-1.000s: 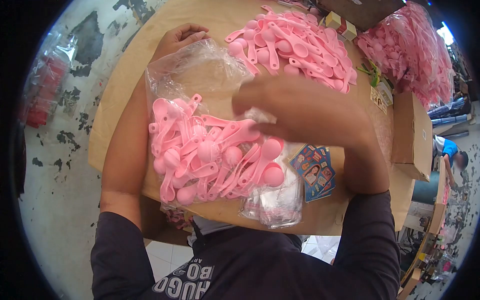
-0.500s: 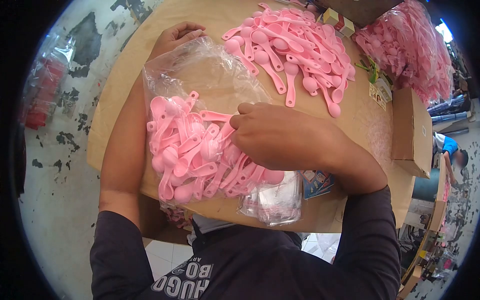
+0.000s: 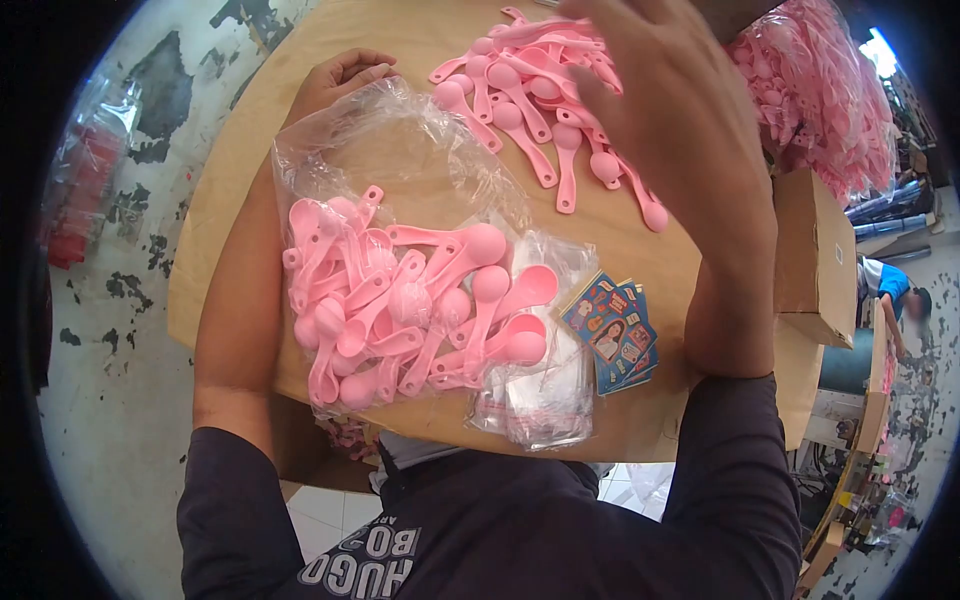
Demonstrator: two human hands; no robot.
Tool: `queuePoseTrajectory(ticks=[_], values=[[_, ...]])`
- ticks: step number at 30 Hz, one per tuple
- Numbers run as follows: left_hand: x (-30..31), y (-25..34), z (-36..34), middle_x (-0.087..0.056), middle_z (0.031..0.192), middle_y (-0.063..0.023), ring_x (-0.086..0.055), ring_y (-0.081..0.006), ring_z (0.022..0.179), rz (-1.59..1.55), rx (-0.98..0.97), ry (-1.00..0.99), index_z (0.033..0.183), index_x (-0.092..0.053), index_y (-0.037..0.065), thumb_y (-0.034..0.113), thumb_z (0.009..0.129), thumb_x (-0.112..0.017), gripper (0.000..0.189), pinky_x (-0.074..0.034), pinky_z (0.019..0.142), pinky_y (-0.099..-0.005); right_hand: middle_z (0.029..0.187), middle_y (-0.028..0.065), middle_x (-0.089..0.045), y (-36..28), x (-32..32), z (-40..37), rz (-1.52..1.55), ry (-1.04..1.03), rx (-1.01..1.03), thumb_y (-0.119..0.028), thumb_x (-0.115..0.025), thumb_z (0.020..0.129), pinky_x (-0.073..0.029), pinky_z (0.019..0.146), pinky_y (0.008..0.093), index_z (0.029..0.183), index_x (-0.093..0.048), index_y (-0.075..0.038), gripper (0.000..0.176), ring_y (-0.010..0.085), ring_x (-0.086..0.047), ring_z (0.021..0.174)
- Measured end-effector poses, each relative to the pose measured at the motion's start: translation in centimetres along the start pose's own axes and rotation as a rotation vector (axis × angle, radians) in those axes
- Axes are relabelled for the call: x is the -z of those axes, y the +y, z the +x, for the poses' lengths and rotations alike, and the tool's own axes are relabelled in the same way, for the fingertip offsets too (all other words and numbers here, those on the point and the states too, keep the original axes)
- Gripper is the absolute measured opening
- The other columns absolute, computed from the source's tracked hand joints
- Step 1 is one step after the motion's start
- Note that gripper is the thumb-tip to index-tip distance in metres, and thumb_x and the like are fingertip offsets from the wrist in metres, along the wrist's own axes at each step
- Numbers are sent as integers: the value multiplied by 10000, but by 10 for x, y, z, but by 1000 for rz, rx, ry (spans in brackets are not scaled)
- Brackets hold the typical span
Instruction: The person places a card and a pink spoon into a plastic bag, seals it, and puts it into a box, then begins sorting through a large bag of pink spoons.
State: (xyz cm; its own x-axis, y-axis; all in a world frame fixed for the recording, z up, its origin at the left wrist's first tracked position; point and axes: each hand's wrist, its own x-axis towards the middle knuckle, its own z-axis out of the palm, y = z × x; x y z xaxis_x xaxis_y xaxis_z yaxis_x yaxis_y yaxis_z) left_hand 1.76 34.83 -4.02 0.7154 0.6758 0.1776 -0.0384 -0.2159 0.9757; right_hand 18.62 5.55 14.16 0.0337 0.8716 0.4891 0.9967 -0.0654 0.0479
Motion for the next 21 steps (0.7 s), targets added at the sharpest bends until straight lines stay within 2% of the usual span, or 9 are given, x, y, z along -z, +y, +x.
queuePoseTrajectory(ticks=[1, 3, 4, 5, 7, 11, 17, 21], values=[[0, 1, 0, -747, 1113, -75, -705, -117, 1001, 0, 1, 1, 1265, -682, -15, 166, 1045, -684, 285, -564, 868, -251, 1198, 140, -611, 7, -8, -2, 1, 0, 0, -63, -758, 877, -499, 972, 435, 1210, -653, -18, 352, 345, -606, 1161], [1, -1, 2, -745, 1106, -70, -703, -115, 992, 19, -19, -3, 1261, -682, -16, 164, 1044, -684, 282, -563, 860, -247, 1026, 132, -652, 25, -30, -10, 344, -206, 356, -79, -708, 866, -517, 867, 433, 1005, -652, -45, 154, 336, -649, 991], [2, -3, 2, -745, 1106, -70, -703, -115, 992, 19, -17, -6, 1261, -682, -16, 164, 1044, -684, 282, -563, 860, -247, 1056, 114, -645, 23, -29, -20, 385, -389, 450, -67, -704, 864, -514, 869, 420, 1042, -649, -49, 187, 322, -640, 1020], [4, -3, 3, -744, 1107, -69, -702, -115, 991, -21, -11, -23, 1261, -682, -16, 165, 1045, -684, 283, -562, 861, -247, 1056, 114, -645, 21, -34, -26, 386, -390, 448, -67, -704, 864, -514, 869, 420, 1042, -649, -49, 187, 322, -640, 1020], [5, -5, 4, -743, 1109, -68, -701, -114, 990, -60, -3, -39, 1262, -682, -16, 167, 1045, -683, 283, -560, 861, -248, 1040, 105, -626, 17, -45, -37, 540, -635, 624, -47, -685, 853, -513, 869, 407, 1018, -657, -50, 167, 298, -628, 1032], [4, -3, 2, -742, 1111, -66, -701, -112, 1001, -13, -4, -21, 1268, -682, -15, 167, 1046, -683, 287, -558, 863, -246, 998, 100, -603, -2, -43, -45, 470, -684, 616, -27, -660, 836, -515, 865, 402, 1003, -662, -57, 169, 279, -621, 1006], [3, -2, 2, -741, 1110, -58, -701, -107, 1000, -3, -14, -25, 1271, -683, -14, 171, 1044, -686, 293, -557, 858, -242, 971, 106, -608, -18, -54, -58, 367, -580, 617, -92, -631, 863, -503, 841, 374, 951, -670, -41, 109, 260, -595, 980], [4, -1, 1, -742, 1107, -55, -699, -103, 985, 2, 0, -29, 1271, -684, -14, 173, 1045, -686, 293, -555, 849, -240, 1006, 81, -571, -21, -54, -58, 277, -665, 682, -99, -611, 872, -492, 880, 347, 883, -645, -55, 56, 243, -570, 1003]])
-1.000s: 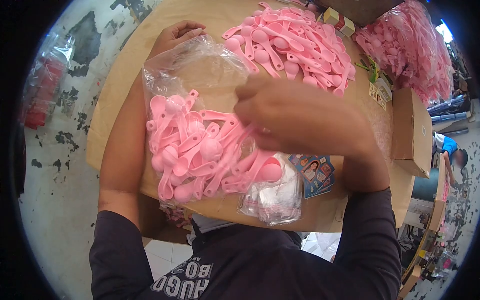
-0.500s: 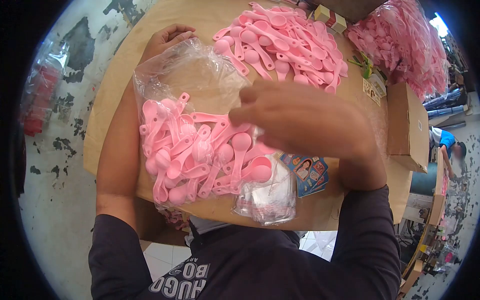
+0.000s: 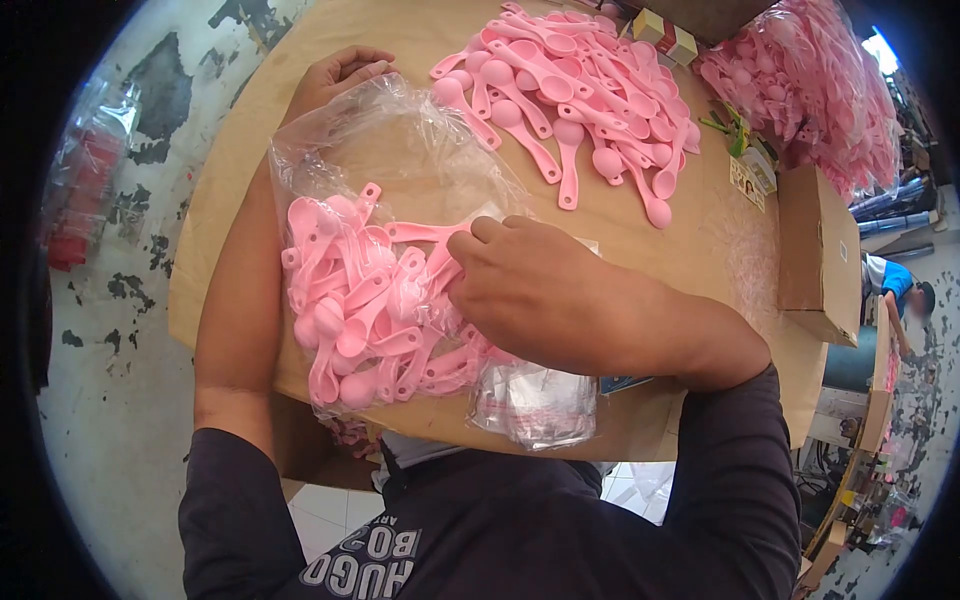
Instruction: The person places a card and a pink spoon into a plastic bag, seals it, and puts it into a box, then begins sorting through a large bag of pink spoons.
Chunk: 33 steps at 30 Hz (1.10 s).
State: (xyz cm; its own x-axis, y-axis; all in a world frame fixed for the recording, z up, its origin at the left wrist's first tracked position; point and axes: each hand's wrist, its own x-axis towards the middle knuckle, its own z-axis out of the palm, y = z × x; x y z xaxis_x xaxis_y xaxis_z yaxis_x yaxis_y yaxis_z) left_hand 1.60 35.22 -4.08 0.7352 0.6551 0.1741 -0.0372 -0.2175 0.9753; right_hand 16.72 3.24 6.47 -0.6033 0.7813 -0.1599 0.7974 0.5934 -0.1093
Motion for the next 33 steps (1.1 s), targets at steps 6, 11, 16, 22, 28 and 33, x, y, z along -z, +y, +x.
queuePoseTrajectory(ticks=[6, 11, 16, 22, 28, 33], values=[[0, -1, 0, -744, 1096, -54, -698, -100, 969, 4, -27, 6, 1271, -681, -17, 172, 1044, -687, 295, -555, 840, -240, 1002, 65, -573, 3, 3, 2, -27, -18, 41, -106, -613, 870, -472, 910, 338, 878, -650, -61, 59, 230, -548, 1010], [0, -1, 0, -744, 1107, -61, -698, -102, 978, -25, -8, 3, 1273, -677, -19, 172, 1044, -686, 298, -557, 844, -242, 991, 55, -574, 6, 8, -1, -26, -69, 56, -103, -606, 877, -465, 914, 337, 906, -648, -66, 63, 231, -547, 1007], [0, 0, -1, -743, 1109, -65, -699, -106, 987, -36, -15, -14, 1270, -679, -16, 174, 1045, -684, 294, -559, 852, -246, 960, 67, -639, 13, -1, -11, 120, 126, 54, -95, -603, 895, -470, 890, 358, 970, -628, -52, 90, 256, -588, 974], [-2, 4, -2, -745, 1107, -72, -701, -115, 993, -8, -5, 4, 1267, -680, -15, 176, 1046, -684, 293, -559, 866, -251, 955, 81, -650, 17, 14, -11, 97, 77, -7, -89, -623, 881, -521, 881, 387, 1109, -645, -22, 238, 258, -642, 984], [-4, 4, -2, -748, 1118, -81, -704, -120, 997, 13, -6, 16, 1275, -674, -21, 173, 1046, -683, 300, -563, 867, -251, 968, 101, -656, 24, 15, -14, 51, 164, 5, -76, -627, 882, -529, 888, 393, 1108, -639, 5, 241, 272, -648, 1005], [-4, 3, -2, -749, 1115, -83, -711, -123, 991, 0, -5, 20, 1281, -673, -21, 164, 1047, -679, 298, -571, 867, -250, 972, 106, -658, 23, 17, -15, 59, 164, 5, -71, -625, 880, -532, 897, 391, 1098, -637, 10, 233, 277, -650, 1018]])
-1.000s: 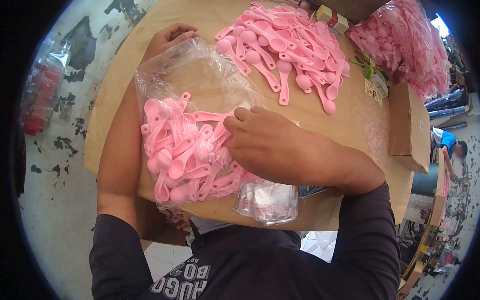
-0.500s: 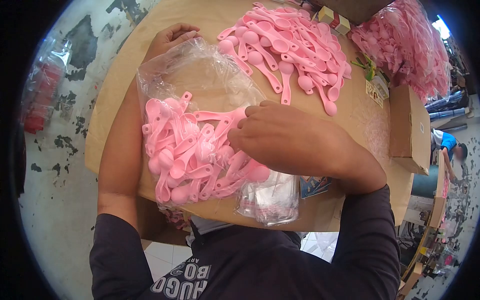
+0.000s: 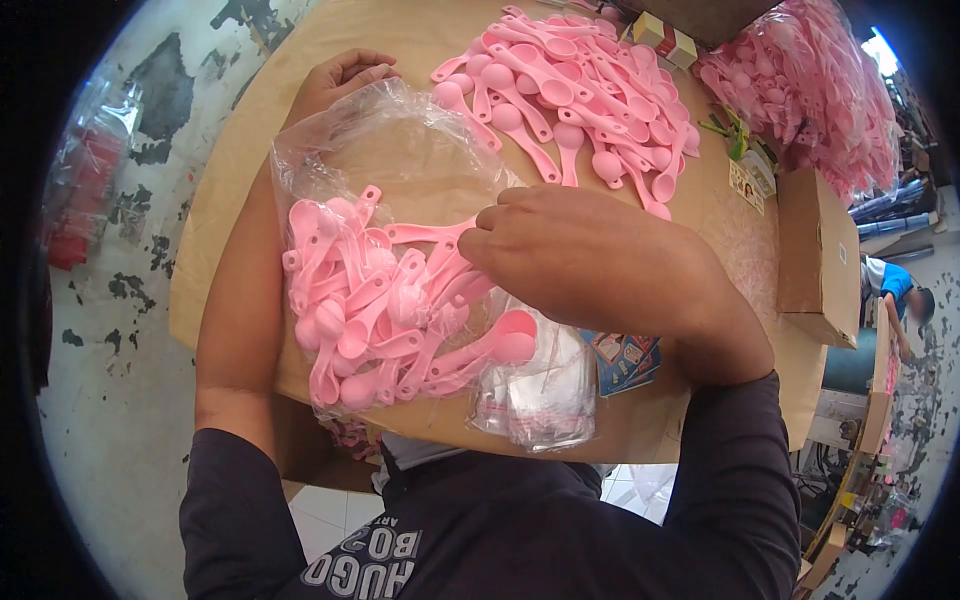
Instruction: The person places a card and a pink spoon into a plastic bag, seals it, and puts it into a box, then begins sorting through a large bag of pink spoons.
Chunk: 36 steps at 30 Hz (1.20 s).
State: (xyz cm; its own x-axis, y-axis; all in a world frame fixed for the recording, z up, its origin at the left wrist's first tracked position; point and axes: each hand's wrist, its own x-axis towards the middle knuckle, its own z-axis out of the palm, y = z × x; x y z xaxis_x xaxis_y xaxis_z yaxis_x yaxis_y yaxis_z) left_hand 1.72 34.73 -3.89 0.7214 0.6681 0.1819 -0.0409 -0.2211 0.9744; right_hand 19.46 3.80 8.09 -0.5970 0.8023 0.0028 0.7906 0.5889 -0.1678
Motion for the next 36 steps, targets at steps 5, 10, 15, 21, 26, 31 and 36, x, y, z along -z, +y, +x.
queuePoseTrajectory(ticks=[5, 10, 15, 21, 26, 31, 36], values=[[-1, 1, 0, -749, 1115, -82, -710, -120, 995, 13, 0, 4, 1279, -675, -18, 161, 1048, -679, 293, -571, 869, -248, 976, 106, -660, 2, 0, 0, 18, -14, 9, -66, -628, 877, -533, 904, 391, 1085, -639, 5, 220, 277, -652, 1018], [0, 0, 1, -748, 1114, -77, -708, -116, 1000, 3, -7, -5, 1273, -677, -18, 161, 1046, -682, 289, -567, 873, -244, 990, 113, -670, 3, 3, -1, 45, -59, -12, -55, -623, 899, -533, 896, 401, 1080, -643, -1, 191, 291, -661, 1022], [0, 1, 1, -747, 1107, -74, -708, -113, 1000, 18, 2, 5, 1265, -680, -18, 161, 1041, -690, 287, -564, 877, -240, 1004, 138, -683, 26, 32, -4, 58, 63, -89, -56, -628, 921, -525, 865, 439, 1089, -645, -20, 172, 347, -660, 1017], [0, 1, 0, -744, 1091, -58, -703, -107, 980, -5, -1, 6, 1256, -685, -18, 163, 1040, -692, 282, -556, 854, -235, 1116, 152, -649, 34, 56, 8, -382, 507, -487, -98, -718, 908, -501, 917, 454, 1150, -662, -29, 258, 365, -636, 1069], [-2, 3, -2, -745, 1089, -53, -700, -101, 970, 24, -4, 14, 1258, -685, -17, 173, 1041, -691, 288, -553, 846, -233, 1029, 129, -680, 56, 43, -2, -283, 462, -279, -97, -672, 970, -522, 841, 413, 1137, -669, -19, 185, 347, -663, 952], [2, -1, 1, -745, 1092, -48, -700, -95, 972, 2, 2, -12, 1257, -686, -15, 175, 1041, -691, 288, -552, 840, -232, 1041, 122, -705, 16, 30, 5, 221, -88, -84, -104, -743, 903, -534, 904, 433, 1066, -697, -35, 183, 348, -684, 1034], [2, -1, 2, -745, 1091, -46, -701, -93, 976, -25, 3, -14, 1253, -687, -11, 177, 1037, -699, 287, -553, 833, -230, 1046, 145, -720, 0, 17, 3, 294, -154, 39, -108, -756, 864, -553, 914, 438, 1073, -693, -22, 235, 352, -692, 1056]])
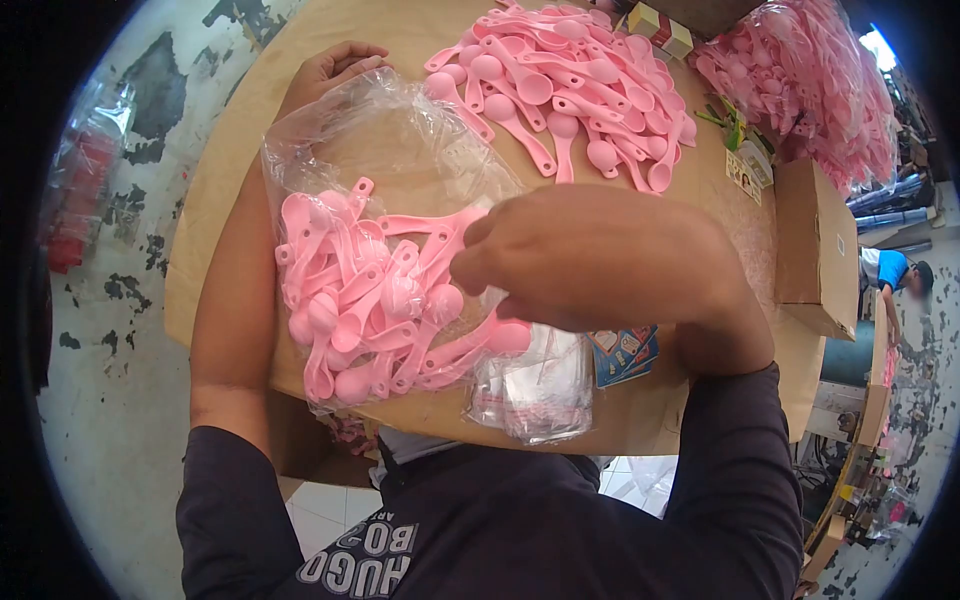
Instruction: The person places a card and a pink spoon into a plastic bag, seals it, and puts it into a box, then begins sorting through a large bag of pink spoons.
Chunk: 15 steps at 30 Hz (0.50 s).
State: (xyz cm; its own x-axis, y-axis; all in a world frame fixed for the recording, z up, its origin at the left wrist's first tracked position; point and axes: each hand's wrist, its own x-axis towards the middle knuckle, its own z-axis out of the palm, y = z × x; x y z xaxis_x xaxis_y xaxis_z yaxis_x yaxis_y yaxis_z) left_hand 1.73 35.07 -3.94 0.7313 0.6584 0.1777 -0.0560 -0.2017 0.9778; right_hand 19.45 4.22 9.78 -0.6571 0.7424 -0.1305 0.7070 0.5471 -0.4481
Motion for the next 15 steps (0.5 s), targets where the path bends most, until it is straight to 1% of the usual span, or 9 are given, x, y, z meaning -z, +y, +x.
queuePoseTrajectory(ticks=[1, 3, 4, 7, 9, 10, 12, 13, 15], values=[[1, -2, 0, -745, 1091, -46, -701, -93, 976, 0, 1, 1, 1253, -687, -11, 177, 1037, -699, 287, -553, 833, -230, 1046, 145, -720, -2, -3, 0, 0, 0, 1, -108, -756, 864, -553, 914, 438, 1073, -693, -22, 235, 352, -692, 1056], [1, -1, 0, -745, 1092, -47, -701, -92, 975, 39, -3, 6, 1256, -687, -11, 178, 1037, -700, 289, -555, 832, -230, 1040, 131, -703, -4, -12, 1, -25, -100, -26, -113, -749, 862, -555, 898, 430, 1074, -675, -30, 240, 327, -692, 1042], [0, 0, -1, -745, 1092, -47, -701, -92, 975, 39, 0, 5, 1256, -687, -11, 178, 1037, -700, 289, -555, 832, -230, 1040, 131, -703, -6, -15, 1, -22, -101, -26, -113, -749, 862, -555, 898, 430, 1074, -675, -30, 240, 327, -692, 1042], [2, -4, 0, -745, 1092, -45, -699, -89, 973, 4, 0, -7, 1262, -687, -10, 183, 1038, -699, 295, -554, 833, -229, 1010, 107, -666, -11, -25, 4, -42, -65, 15, -108, -727, 865, -550, 883, 414, 1066, -653, -43, 224, 285, -681, 1029], [2, -4, 1, -743, 1087, -39, -695, -82, 963, 18, -24, 2, 1266, -687, -9, 184, 1038, -699, 299, -553, 828, -227, 980, 86, -628, -13, -31, 6, -98, -50, 21, -103, -686, 873, -545, 882, 394, 1050, -639, -50, 190, 252, -664, 1021], [2, -4, 1, -743, 1087, -39, -695, -82, 963, 18, -25, 3, 1266, -687, -9, 184, 1038, -699, 299, -553, 828, -227, 980, 86, -628, -13, -33, 7, -99, -50, 22, -103, -686, 873, -545, 882, 394, 1050, -639, -50, 190, 252, -664, 1021], [1, -2, 0, -741, 1085, -36, -692, -80, 957, 23, -13, 2, 1268, -688, -8, 181, 1038, -699, 298, -554, 830, -227, 1052, 104, -621, -13, -38, 9, -43, -105, -32, -146, -754, 856, -527, 873, 419, 1067, -611, -37, 278, 308, -647, 1037], [1, -2, -1, -741, 1085, -36, -692, -80, 957, 23, -13, 3, 1268, -688, -8, 181, 1038, -699, 298, -554, 830, -227, 1052, 104, -621, -13, -39, 10, -43, -105, -31, -146, -754, 856, -527, 873, 419, 1067, -611, -37, 278, 308, -647, 1037], [0, -1, -1, -740, 1085, -36, -691, -80, 958, 27, -14, 12, 1267, -689, -9, 181, 1039, -697, 297, -555, 831, -230, 1019, 105, -614, -13, -42, 11, -83, -85, -7, -129, -706, 866, -523, 876, 408, 1031, -610, -27, 217, 291, -635, 1019]])
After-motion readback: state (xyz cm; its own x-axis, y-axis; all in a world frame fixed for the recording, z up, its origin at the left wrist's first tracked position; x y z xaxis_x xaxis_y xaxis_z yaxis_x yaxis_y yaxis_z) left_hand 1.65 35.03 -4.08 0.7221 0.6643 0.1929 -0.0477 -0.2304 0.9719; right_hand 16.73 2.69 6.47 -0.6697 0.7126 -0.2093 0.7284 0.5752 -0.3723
